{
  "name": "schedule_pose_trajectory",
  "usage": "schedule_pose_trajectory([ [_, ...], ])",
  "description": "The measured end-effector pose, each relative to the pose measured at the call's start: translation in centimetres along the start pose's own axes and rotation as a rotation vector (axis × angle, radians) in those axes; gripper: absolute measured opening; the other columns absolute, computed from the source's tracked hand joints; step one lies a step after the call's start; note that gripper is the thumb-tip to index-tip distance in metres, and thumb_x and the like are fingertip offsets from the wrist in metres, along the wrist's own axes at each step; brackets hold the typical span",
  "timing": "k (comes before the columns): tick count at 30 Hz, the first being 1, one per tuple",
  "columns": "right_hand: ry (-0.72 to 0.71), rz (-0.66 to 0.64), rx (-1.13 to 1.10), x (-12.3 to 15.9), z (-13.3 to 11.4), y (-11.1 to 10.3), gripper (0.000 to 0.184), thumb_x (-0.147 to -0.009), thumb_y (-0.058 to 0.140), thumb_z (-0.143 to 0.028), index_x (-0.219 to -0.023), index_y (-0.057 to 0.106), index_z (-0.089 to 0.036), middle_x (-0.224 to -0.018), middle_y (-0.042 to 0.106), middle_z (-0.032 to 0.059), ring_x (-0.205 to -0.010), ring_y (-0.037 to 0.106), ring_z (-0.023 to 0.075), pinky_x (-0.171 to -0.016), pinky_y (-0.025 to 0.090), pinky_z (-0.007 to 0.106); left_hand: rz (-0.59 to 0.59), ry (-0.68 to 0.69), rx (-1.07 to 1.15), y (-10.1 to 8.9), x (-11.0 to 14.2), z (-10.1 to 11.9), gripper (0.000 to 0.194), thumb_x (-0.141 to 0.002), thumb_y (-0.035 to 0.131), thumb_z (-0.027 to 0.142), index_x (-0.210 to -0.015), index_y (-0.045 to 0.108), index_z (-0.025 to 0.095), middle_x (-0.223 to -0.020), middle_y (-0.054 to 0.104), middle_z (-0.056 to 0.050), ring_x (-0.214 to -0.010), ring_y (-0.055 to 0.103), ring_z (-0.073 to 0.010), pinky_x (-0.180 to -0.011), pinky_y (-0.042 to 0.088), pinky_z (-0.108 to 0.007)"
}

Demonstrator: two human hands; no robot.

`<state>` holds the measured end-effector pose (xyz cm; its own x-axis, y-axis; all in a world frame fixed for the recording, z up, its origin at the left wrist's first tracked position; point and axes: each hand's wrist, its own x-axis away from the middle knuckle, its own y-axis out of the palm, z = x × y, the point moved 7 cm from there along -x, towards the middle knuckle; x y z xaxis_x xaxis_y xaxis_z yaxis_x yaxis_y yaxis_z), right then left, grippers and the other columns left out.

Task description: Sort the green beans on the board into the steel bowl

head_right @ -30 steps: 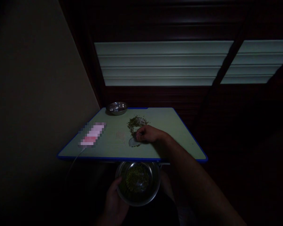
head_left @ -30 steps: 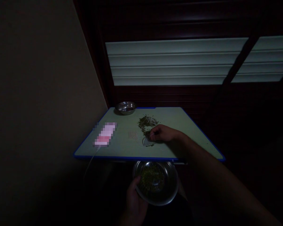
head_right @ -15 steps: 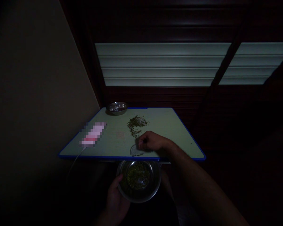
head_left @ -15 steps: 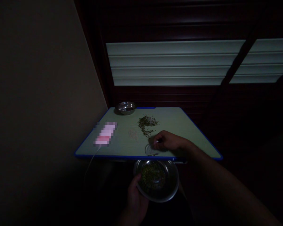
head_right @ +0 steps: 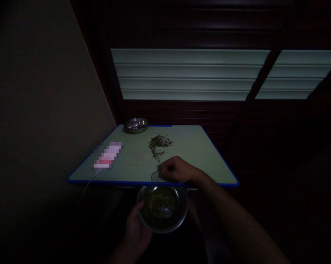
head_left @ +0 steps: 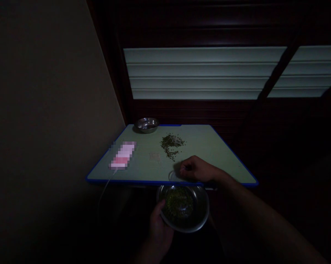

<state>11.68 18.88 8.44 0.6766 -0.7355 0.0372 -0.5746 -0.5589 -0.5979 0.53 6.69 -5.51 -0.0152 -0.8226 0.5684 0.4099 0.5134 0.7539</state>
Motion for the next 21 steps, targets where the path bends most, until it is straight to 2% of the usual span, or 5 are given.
schedule_pose_trajectory([
  [5, -0.032, -0.050, 0.006, 0.4, -0.5, 0.6, 0.015, -0.077, 0.062, -0.027, -0.071, 0.063, -0.013, -0.065, 0.056, -0.0011, -0.060, 0.045, 0.0092, -0.058, 0.038, 0.023, -0.014, 0.008, -0.007, 0.3, 0.1, 0.0, 0.024, -0.087, 0.053, 0.019, -0.082, 0.076, 0.014, -0.085, 0.079, -0.010, -0.082, 0.073, -0.0238, -0.094, 0.051, -0.042],
  [8, 0.013, -0.016, -0.089, 0.3, 0.1, 0.1, 0.018, -0.075, 0.064, -0.031, -0.070, 0.062, -0.014, -0.063, 0.055, -0.0010, -0.058, 0.045, 0.0094, -0.056, 0.038, 0.023, -0.028, 0.008, -0.012, 0.2, -0.1, 0.0, 0.022, -0.086, 0.055, 0.020, -0.085, 0.076, 0.016, -0.088, 0.080, -0.009, -0.085, 0.073, -0.0235, -0.095, 0.050, -0.041],
  [13, 0.162, 0.255, -0.248, -1.5, 3.0, -3.6, 0.025, -0.067, 0.068, -0.039, -0.067, 0.058, -0.015, -0.056, 0.052, -0.0015, -0.050, 0.042, 0.0092, -0.047, 0.033, 0.023, -0.015, 0.003, 0.010, -0.1, -0.2, 0.1, 0.020, -0.084, 0.058, 0.019, -0.090, 0.076, 0.016, -0.090, 0.079, -0.009, -0.088, 0.073, -0.0244, -0.096, 0.049, -0.042],
  [17, 0.217, 0.489, -0.125, -3.3, 4.8, -6.8, 0.018, -0.064, 0.063, -0.033, -0.060, 0.057, -0.016, -0.054, 0.052, -0.0020, -0.052, 0.044, 0.0099, -0.050, 0.034, 0.023, -0.019, -0.005, 0.018, 0.0, 0.0, 0.1, 0.021, -0.083, 0.058, 0.018, -0.094, 0.076, 0.016, -0.087, 0.079, -0.008, -0.092, 0.072, -0.0262, -0.098, 0.048, -0.044],
  [21, 0.187, 0.680, 0.058, -3.5, 5.4, -8.2, 0.015, -0.069, 0.055, -0.028, -0.062, 0.059, -0.016, -0.059, 0.057, -0.0004, -0.059, 0.050, 0.0127, -0.058, 0.037, 0.025, 0.019, -0.024, 0.012, 0.0, 0.3, 0.2, 0.021, -0.084, 0.056, 0.019, -0.090, 0.076, 0.016, -0.083, 0.079, -0.008, -0.092, 0.072, -0.0263, -0.098, 0.048, -0.044],
])
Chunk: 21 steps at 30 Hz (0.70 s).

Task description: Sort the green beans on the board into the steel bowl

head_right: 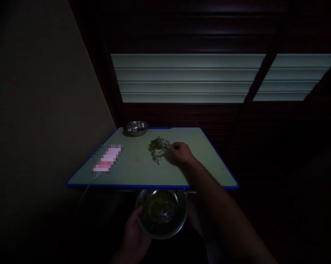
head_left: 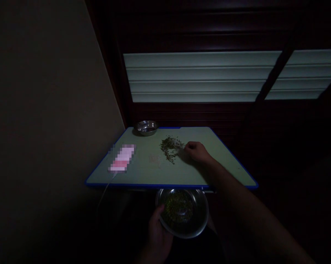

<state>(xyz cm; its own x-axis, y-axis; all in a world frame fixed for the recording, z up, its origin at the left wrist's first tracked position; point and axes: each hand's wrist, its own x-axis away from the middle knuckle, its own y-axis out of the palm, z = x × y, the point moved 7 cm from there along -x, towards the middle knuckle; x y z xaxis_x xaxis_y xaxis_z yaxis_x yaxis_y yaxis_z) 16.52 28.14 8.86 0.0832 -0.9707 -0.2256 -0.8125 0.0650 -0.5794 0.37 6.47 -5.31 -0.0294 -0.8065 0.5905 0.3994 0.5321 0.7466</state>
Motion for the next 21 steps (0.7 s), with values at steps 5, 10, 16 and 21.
schedule_pose_trajectory([
  [5, -0.062, 0.062, 0.060, 0.4, 0.8, 0.0, 0.020, -0.077, 0.057, -0.031, -0.074, 0.068, -0.015, -0.073, 0.069, 0.0043, -0.070, 0.059, 0.0167, -0.067, 0.043, 0.027, 0.003, -0.004, -0.025, -0.1, 0.3, 0.1, 0.024, -0.084, 0.055, 0.019, -0.096, 0.076, 0.016, -0.085, 0.079, -0.009, -0.095, 0.072, -0.0276, -0.099, 0.048, -0.045],
  [10, -0.067, 0.117, 0.131, 0.3, 1.1, -0.3, 0.021, -0.078, 0.062, -0.029, -0.092, 0.073, -0.016, -0.083, 0.073, 0.0068, -0.073, 0.062, 0.0175, -0.071, 0.045, 0.028, -0.001, -0.015, -0.026, -0.7, 0.2, 0.0, 0.026, -0.084, 0.056, 0.020, -0.101, 0.075, 0.015, -0.086, 0.079, -0.009, -0.092, 0.072, -0.0273, -0.099, 0.047, -0.045],
  [16, -0.147, 0.045, 0.162, 0.1, 0.4, 0.4, 0.020, -0.081, 0.061, -0.029, -0.092, 0.074, -0.018, -0.085, 0.074, 0.0056, -0.074, 0.063, 0.0176, -0.072, 0.044, 0.028, 0.002, -0.009, -0.023, -0.5, 0.2, 0.1, 0.024, -0.085, 0.055, 0.021, -0.098, 0.075, 0.015, -0.085, 0.079, -0.009, -0.097, 0.071, -0.0277, -0.100, 0.047, -0.045],
  [21, -0.223, -0.041, 0.089, 0.2, -0.1, 1.3, 0.020, -0.082, 0.060, -0.028, -0.092, 0.074, -0.018, -0.088, 0.075, 0.0053, -0.079, 0.064, 0.0180, -0.075, 0.044, 0.028, 0.034, -0.018, -0.025, -0.3, 0.5, 0.0, 0.026, -0.085, 0.054, 0.020, -0.099, 0.075, 0.013, -0.082, 0.079, -0.010, -0.097, 0.071, -0.0278, -0.099, 0.047, -0.044],
])
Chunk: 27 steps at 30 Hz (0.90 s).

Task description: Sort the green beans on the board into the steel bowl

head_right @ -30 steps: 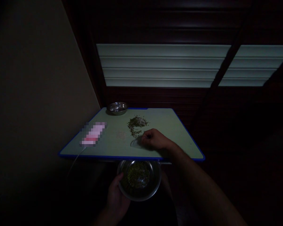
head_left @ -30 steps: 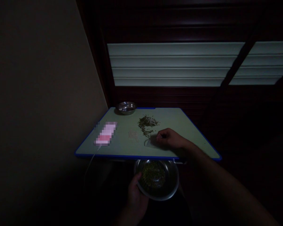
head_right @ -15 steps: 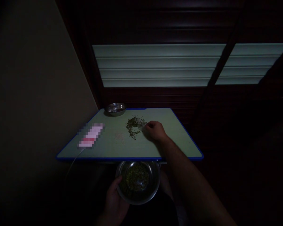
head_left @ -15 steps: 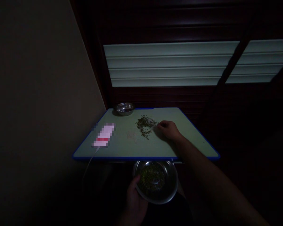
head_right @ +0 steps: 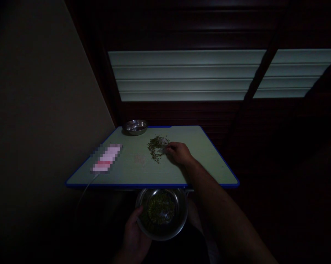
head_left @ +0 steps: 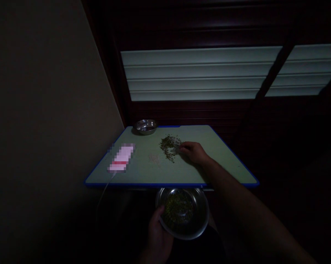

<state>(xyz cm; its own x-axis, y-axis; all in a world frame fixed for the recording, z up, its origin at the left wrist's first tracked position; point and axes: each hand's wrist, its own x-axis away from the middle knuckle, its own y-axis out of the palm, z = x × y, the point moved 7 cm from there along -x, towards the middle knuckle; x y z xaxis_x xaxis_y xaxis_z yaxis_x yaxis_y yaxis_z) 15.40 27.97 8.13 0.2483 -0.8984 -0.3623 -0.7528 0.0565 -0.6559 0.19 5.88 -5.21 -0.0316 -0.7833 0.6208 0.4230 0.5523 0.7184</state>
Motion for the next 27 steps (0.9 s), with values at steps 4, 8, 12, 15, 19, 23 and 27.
schedule_pose_trajectory([
  [4, -0.031, -0.047, -0.067, 0.1, -0.6, 0.6, 0.020, -0.082, 0.060, -0.030, -0.090, 0.074, -0.018, -0.088, 0.074, 0.0047, -0.080, 0.062, 0.0177, -0.076, 0.045, 0.028, -0.014, 0.016, -0.005, -0.1, -0.2, 0.1, 0.029, -0.084, 0.055, 0.021, -0.105, 0.074, 0.015, -0.084, 0.079, -0.009, -0.095, 0.072, -0.0273, -0.098, 0.048, -0.044],
  [8, -0.056, -0.095, -0.115, 0.3, -1.2, 0.9, 0.018, -0.082, 0.061, -0.030, -0.086, 0.073, -0.017, -0.088, 0.073, 0.0052, -0.080, 0.061, 0.0172, -0.077, 0.045, 0.029, -0.024, 0.016, -0.016, -0.2, -0.4, 0.0, 0.032, -0.082, 0.056, 0.020, -0.110, 0.073, 0.017, -0.083, 0.079, -0.008, -0.092, 0.072, -0.0280, -0.097, 0.048, -0.046],
  [12, -0.098, -0.134, -0.166, 0.7, -1.5, 1.1, 0.017, -0.081, 0.062, -0.032, -0.083, 0.072, -0.018, -0.086, 0.071, 0.0061, -0.082, 0.061, 0.0183, -0.078, 0.045, 0.030, 0.005, 0.026, -0.007, 0.0, 0.0, 0.2, 0.032, -0.084, 0.055, 0.021, -0.111, 0.072, 0.014, -0.083, 0.079, -0.009, -0.090, 0.072, -0.0271, -0.097, 0.049, -0.046],
  [15, -0.109, -0.163, -0.239, 1.0, -1.5, 1.3, 0.020, -0.080, 0.064, -0.035, -0.083, 0.072, -0.018, -0.085, 0.071, 0.0064, -0.082, 0.063, 0.0190, -0.079, 0.046, 0.031, 0.021, 0.021, 0.006, 0.0, 0.2, 0.2, 0.029, -0.085, 0.054, 0.018, -0.105, 0.073, 0.012, -0.081, 0.079, -0.010, -0.087, 0.073, -0.0262, -0.098, 0.048, -0.044],
  [19, -0.102, -0.161, -0.255, 1.2, -1.6, 1.1, 0.020, -0.079, 0.064, -0.035, -0.082, 0.072, -0.017, -0.084, 0.071, 0.0067, -0.080, 0.063, 0.0190, -0.077, 0.047, 0.032, -0.011, -0.004, 0.011, 0.0, 0.0, 0.1, 0.027, -0.087, 0.052, 0.019, -0.100, 0.074, 0.012, -0.082, 0.079, -0.011, -0.093, 0.072, -0.0273, -0.099, 0.047, -0.044],
  [23, -0.040, -0.071, -0.236, 1.1, -1.7, 0.2, 0.019, -0.078, 0.064, -0.034, -0.081, 0.071, -0.017, -0.084, 0.071, 0.0065, -0.080, 0.062, 0.0194, -0.076, 0.046, 0.032, -0.009, 0.007, 0.006, -0.4, -0.3, 0.0, 0.027, -0.086, 0.053, 0.020, -0.101, 0.075, 0.015, -0.081, 0.079, -0.008, -0.095, 0.072, -0.0275, -0.100, 0.047, -0.046],
  [27, -0.004, -0.108, -0.327, 1.6, -2.7, -0.2, 0.022, -0.076, 0.066, -0.036, -0.083, 0.072, -0.016, -0.085, 0.072, 0.0070, -0.081, 0.062, 0.0195, -0.076, 0.047, 0.032, -0.029, 0.016, 0.011, -0.4, -0.4, -0.1, 0.023, -0.084, 0.056, 0.020, -0.095, 0.075, 0.014, -0.085, 0.079, -0.009, -0.094, 0.072, -0.0273, -0.099, 0.047, -0.045],
])
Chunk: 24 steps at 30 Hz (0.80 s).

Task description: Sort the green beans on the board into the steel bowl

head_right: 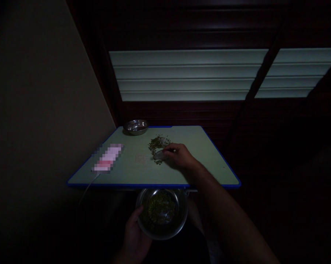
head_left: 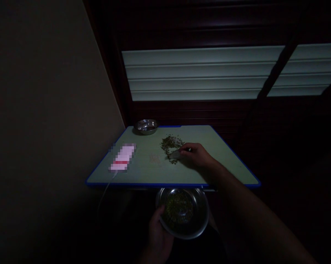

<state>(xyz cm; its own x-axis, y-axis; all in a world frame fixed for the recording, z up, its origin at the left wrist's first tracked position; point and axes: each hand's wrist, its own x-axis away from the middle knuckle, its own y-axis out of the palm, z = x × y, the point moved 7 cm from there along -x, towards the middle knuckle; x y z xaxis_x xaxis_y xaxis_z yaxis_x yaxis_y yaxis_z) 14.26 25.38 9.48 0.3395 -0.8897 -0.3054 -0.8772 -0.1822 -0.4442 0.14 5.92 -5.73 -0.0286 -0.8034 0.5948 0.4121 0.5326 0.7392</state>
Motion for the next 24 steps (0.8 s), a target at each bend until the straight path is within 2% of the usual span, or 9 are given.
schedule_pose_trajectory([
  [5, 0.029, -0.361, -0.018, 1.4, -2.3, 2.9, 0.025, -0.074, 0.069, -0.035, -0.086, 0.074, -0.013, -0.081, 0.072, 0.0059, -0.072, 0.061, 0.0159, -0.067, 0.047, 0.027, -0.007, 0.026, -0.002, 0.0, 0.0, 0.0, 0.020, -0.084, 0.057, 0.020, -0.088, 0.076, 0.015, -0.088, 0.079, -0.009, -0.090, 0.073, -0.0258, -0.098, 0.048, -0.044],
  [8, 0.014, -0.488, 0.062, 1.9, -3.4, 4.7, 0.020, -0.077, 0.067, -0.030, -0.085, 0.073, -0.012, -0.073, 0.069, 0.0029, -0.065, 0.058, 0.0130, -0.060, 0.044, 0.024, -0.013, 0.021, 0.005, -0.1, -0.1, 0.0, 0.019, -0.084, 0.057, 0.020, -0.088, 0.076, 0.016, -0.088, 0.079, -0.008, -0.088, 0.073, -0.0251, -0.097, 0.049, -0.044],
  [10, -0.029, -0.483, 0.132, 1.5, -3.9, 5.6, 0.015, -0.077, 0.067, -0.024, -0.084, 0.073, -0.013, -0.073, 0.069, 0.0019, -0.065, 0.058, 0.0122, -0.060, 0.043, 0.022, -0.028, 0.009, 0.012, -0.1, -0.1, -0.1, 0.018, -0.084, 0.058, 0.020, -0.088, 0.076, 0.016, -0.089, 0.080, -0.008, -0.088, 0.073, -0.0248, -0.097, 0.049, -0.044],
  [14, -0.092, -0.384, 0.246, -0.4, -4.1, 6.9, 0.010, -0.076, 0.068, -0.018, -0.083, 0.073, -0.014, -0.075, 0.071, 0.0029, -0.069, 0.060, 0.0129, -0.064, 0.042, 0.022, -0.062, 0.010, 0.030, 0.3, 0.1, -0.1, 0.019, -0.085, 0.058, 0.020, -0.087, 0.076, 0.016, -0.090, 0.079, -0.008, -0.089, 0.073, -0.0241, -0.098, 0.048, -0.042],
  [19, -0.122, -0.315, 0.341, -3.1, -3.8, 8.3, 0.008, -0.075, 0.070, -0.018, -0.081, 0.074, -0.015, -0.075, 0.072, 0.0028, -0.069, 0.061, 0.0131, -0.064, 0.040, 0.022, -0.057, 0.021, 0.039, 0.6, 0.4, 0.1, 0.021, -0.085, 0.057, 0.021, -0.091, 0.076, 0.016, -0.089, 0.079, -0.008, -0.091, 0.072, -0.0257, -0.098, 0.048, -0.044],
  [24, -0.098, -0.311, 0.396, -5.1, -3.6, 8.9, 0.009, -0.077, 0.069, -0.022, -0.083, 0.074, -0.016, -0.075, 0.072, 0.0017, -0.068, 0.061, 0.0122, -0.063, 0.040, 0.022, -0.060, 0.020, 0.048, 0.4, 0.5, 0.0, 0.022, -0.085, 0.057, 0.022, -0.092, 0.077, 0.016, -0.090, 0.079, -0.009, -0.092, 0.072, -0.0271, -0.098, 0.048, -0.045],
])
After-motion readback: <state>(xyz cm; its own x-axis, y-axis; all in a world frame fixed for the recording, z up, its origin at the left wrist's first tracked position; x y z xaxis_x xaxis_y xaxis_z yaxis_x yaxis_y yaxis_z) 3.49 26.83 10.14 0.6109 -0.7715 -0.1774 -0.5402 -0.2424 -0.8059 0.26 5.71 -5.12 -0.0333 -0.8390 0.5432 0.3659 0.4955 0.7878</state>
